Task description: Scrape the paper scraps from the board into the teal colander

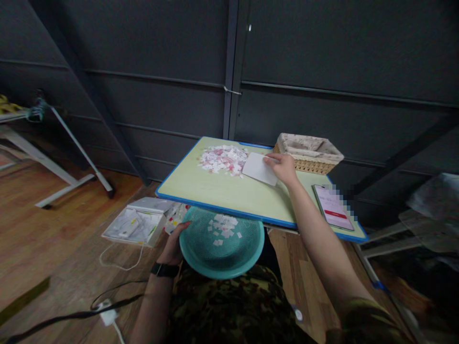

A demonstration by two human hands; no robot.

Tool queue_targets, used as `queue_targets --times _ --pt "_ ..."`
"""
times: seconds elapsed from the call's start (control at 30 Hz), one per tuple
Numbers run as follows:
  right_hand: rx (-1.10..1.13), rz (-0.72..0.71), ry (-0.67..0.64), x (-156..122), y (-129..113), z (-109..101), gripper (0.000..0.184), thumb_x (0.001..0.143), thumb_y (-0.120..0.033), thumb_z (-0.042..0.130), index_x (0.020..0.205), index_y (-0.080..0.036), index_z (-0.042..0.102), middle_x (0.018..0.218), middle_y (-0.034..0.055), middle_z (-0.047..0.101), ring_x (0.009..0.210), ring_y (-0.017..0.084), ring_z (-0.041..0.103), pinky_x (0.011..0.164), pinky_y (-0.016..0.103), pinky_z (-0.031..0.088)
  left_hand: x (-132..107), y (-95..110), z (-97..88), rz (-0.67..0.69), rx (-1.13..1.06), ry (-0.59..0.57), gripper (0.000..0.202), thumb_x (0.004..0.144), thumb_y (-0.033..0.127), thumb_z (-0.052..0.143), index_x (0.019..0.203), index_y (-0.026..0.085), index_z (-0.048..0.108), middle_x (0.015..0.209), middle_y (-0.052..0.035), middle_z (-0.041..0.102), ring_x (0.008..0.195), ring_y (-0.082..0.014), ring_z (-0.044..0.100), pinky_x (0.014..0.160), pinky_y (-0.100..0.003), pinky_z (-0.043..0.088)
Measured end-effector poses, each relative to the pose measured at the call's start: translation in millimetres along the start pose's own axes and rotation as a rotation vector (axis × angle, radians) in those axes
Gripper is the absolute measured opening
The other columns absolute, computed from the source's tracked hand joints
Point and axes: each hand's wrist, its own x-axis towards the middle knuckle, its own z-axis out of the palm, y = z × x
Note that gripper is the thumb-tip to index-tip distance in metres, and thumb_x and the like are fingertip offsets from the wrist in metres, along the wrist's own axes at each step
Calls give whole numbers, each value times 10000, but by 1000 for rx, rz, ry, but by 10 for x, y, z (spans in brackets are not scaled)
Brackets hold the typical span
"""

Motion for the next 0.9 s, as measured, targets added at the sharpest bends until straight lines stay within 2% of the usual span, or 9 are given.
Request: queue_targets --times 0.1,0.27,0.5,0.67,0.9 --pt "18 4 -38 1 4 8 280 758 -342 612 856 -154 795 897 88 778 862 264 704 820 364 507 -3 -5 7 13 -6 -4 153 641 217 755 782 159 742 617 -31 746 693 -255 734 656 -310 574" --pt "65 3 -20 0 -18 15 271 754 -343 621 849 -158 794 895 92 777 857 264 702 811 366 507 -17 16 40 -18 -14 33 156 665 190 725 812 144 754 738 -62 788 734 -258 742 634 -301 573" --pt "157 54 -93 9 4 30 242 694 -354 667 770 -158 786 801 78 771 766 258 697 734 358 514 -16 22 48 -26 -26 18 159 644 205 740 786 137 764 709 -71 781 642 -243 719 558 -292 547" --pt "210 26 -50 -5 -9 67 272 706 -378 666 812 -160 790 866 87 776 814 262 701 775 370 517 -10 10 32 -21 -14 -9 121 652 222 741 742 144 762 592 -49 737 575 -225 688 562 -294 538" --pt "155 8 -37 -25 -71 42 247 719 -332 652 806 -146 789 864 108 773 821 265 701 785 367 513 21 -7 9 -28 -1 -5 134 632 249 763 731 159 752 643 -51 754 614 -231 700 595 -299 550"
